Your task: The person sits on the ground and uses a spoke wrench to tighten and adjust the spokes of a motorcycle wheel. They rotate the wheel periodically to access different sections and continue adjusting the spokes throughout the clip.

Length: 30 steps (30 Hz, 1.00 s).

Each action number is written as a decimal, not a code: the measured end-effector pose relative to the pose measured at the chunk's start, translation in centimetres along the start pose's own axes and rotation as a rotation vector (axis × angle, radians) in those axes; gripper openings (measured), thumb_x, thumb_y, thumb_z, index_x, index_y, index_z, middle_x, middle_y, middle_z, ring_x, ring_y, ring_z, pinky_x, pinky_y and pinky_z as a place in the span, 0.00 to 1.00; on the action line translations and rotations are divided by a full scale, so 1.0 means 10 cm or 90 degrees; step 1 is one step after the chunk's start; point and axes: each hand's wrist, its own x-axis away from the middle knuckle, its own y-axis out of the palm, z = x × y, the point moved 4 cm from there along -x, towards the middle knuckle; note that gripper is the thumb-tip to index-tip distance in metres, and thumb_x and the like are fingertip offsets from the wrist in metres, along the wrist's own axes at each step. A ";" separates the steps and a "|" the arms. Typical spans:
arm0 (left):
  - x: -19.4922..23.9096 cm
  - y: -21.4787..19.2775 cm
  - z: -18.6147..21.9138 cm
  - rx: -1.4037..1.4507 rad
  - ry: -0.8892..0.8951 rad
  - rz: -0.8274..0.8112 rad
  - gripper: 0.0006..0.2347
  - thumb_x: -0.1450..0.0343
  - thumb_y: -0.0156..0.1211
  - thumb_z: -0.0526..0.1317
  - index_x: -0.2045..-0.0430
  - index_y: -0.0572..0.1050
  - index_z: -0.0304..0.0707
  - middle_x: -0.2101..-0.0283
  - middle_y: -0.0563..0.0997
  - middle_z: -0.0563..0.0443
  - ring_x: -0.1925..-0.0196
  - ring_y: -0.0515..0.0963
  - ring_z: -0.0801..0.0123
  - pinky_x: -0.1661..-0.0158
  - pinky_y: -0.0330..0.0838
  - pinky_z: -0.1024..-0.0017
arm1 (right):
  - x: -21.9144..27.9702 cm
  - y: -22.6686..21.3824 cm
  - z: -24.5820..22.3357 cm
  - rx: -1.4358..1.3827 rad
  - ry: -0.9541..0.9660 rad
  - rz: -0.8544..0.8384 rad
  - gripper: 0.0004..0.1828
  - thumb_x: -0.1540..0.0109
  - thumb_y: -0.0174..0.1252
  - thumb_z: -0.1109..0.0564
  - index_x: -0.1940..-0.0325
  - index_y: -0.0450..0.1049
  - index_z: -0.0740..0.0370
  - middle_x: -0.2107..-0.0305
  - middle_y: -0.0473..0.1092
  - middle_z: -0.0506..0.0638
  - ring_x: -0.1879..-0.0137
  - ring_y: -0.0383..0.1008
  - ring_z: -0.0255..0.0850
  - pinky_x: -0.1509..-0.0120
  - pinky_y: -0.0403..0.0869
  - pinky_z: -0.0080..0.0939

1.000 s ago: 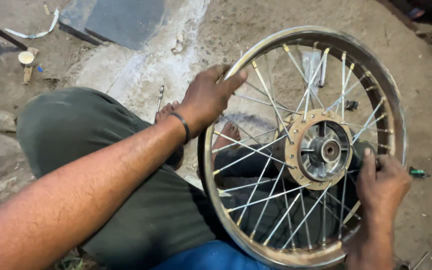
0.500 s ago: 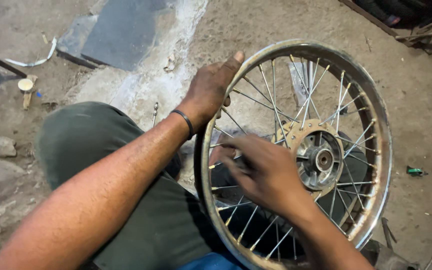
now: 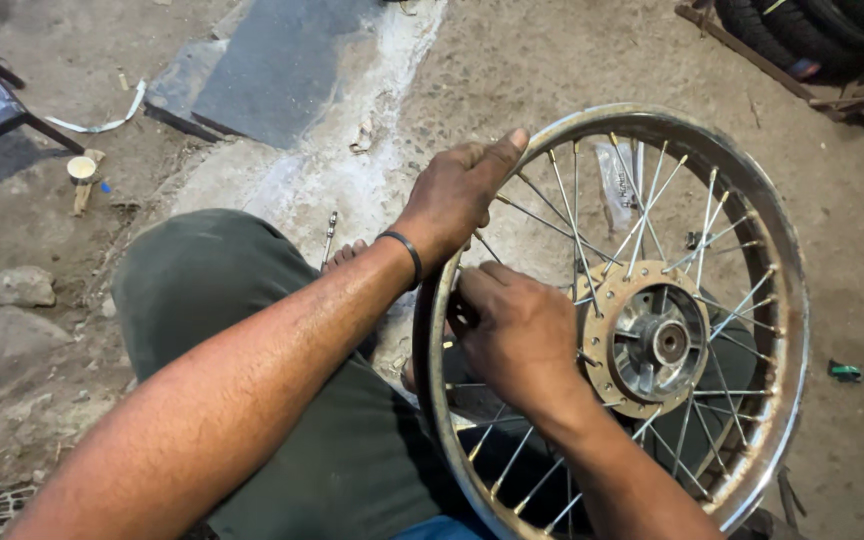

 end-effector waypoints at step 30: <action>0.04 -0.01 0.07 -0.039 0.024 0.011 0.25 0.31 0.52 0.63 0.76 0.77 0.35 0.82 0.74 0.51 0.79 0.75 0.70 0.74 0.72 0.65 | -0.03 -0.02 0.03 -0.034 -0.062 0.003 0.07 0.49 0.65 0.60 0.69 0.74 0.59 0.74 0.72 0.53 0.67 0.76 0.57 0.66 0.72 0.56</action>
